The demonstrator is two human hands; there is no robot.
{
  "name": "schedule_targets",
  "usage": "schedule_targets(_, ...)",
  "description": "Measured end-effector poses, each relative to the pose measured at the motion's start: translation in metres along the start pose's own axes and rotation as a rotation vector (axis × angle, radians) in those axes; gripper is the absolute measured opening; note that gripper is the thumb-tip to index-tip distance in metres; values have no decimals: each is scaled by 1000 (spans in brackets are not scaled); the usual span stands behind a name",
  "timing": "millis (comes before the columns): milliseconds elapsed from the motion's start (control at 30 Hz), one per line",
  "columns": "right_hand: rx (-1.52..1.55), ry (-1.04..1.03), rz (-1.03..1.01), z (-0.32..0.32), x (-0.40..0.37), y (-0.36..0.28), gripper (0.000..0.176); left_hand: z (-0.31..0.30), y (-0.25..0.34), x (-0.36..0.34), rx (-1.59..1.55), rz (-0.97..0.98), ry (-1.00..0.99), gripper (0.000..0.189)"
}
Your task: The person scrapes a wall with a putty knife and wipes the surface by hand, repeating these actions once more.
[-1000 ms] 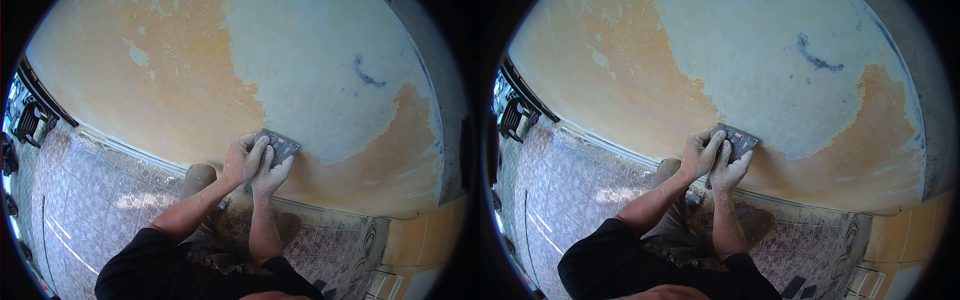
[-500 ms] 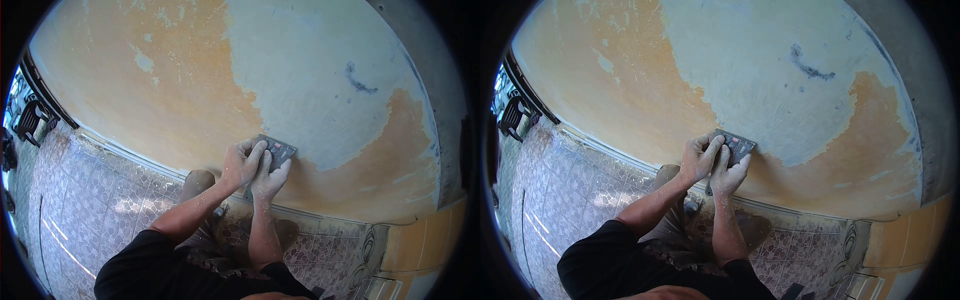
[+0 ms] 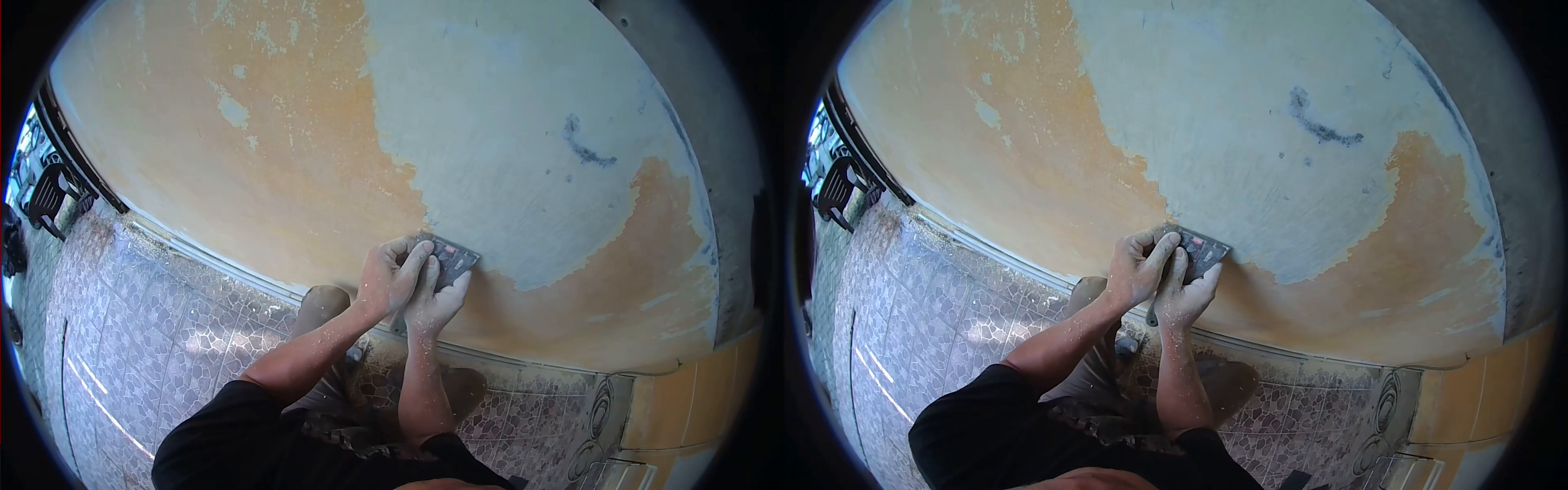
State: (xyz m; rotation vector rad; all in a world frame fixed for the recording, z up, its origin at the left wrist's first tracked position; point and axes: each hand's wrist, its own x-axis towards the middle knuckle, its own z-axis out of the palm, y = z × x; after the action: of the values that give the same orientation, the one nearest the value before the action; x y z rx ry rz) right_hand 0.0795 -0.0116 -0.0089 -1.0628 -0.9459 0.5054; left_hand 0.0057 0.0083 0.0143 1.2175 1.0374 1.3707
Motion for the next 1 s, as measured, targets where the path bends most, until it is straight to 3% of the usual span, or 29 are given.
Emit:
schedule_targets(33,-3,-17,6,-2,1,-7,26,2,5,-2,-109,28,34,27)
schedule_targets(267,-19,12,-25,4,0,-11,24,-1,16,-4,-14,11,20,27)
schedule_targets(367,2,-13,72,3,7,-24,25,-2,18,-6,-43,3,6,27)
schedule_targets(467,-61,22,-86,-1,-2,4,26,-5,-3,-3,-3,-4,-12,27)
schedule_targets(567,-50,60,-76,0,-2,1,26,1,-3,-3,-9,-4,1,28)
schedule_targets(667,-27,-53,53,3,16,-33,25,-1,32,7,-36,64,-1,28)
schedule_targets(767,-92,-10,-47,-4,-2,-9,27,2,-10,-1,12,34,23,30)
schedule_targets(1000,-43,-2,3,-4,9,-22,24,5,16,1,-76,29,-14,28)
